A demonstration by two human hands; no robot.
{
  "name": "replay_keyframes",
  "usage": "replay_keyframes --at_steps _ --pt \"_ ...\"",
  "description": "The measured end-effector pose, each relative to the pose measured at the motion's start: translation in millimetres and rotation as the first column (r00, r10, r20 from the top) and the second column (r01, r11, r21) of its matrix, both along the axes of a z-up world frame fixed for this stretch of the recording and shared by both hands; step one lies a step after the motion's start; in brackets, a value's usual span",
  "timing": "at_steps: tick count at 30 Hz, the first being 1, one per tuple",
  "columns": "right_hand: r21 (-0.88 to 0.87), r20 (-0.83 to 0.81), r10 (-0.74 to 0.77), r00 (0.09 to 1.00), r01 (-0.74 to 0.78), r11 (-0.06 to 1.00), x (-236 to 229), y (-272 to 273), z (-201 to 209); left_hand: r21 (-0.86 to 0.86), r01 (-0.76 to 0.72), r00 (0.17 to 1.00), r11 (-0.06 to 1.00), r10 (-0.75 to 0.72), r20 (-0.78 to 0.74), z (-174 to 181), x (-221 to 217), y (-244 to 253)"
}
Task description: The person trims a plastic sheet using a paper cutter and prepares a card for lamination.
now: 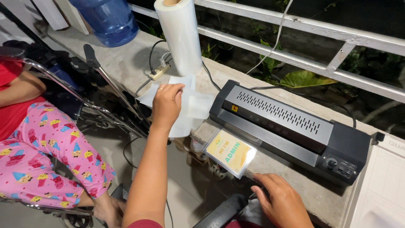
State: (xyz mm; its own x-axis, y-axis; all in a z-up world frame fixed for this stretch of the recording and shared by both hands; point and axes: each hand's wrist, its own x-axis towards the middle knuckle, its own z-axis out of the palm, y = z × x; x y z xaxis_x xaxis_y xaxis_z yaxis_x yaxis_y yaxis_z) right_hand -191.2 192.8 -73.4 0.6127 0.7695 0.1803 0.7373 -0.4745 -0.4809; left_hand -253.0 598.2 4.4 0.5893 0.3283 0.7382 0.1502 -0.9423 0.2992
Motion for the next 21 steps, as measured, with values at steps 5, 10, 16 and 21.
replay_keyframes --at_steps 5,10,16,21 --pt "-0.018 -0.013 -0.013 1.000 0.013 1.000 -2 -1 4 0.175 0.022 0.968 0.984 -0.065 0.243 36 7 -17" --pt "-0.003 -0.032 -0.050 0.998 0.050 0.999 -5 -6 16 0.232 0.048 0.935 0.972 -0.126 0.332 85 -1 -68" --pt "0.328 -0.173 -0.084 0.981 0.138 0.934 -5 -10 46 0.026 0.357 0.866 0.934 -0.342 0.364 154 -41 -164" --pt "0.503 -0.446 -0.061 0.893 0.306 0.808 8 -24 55 -0.444 0.715 0.690 0.540 -0.442 0.573 175 -53 -215"
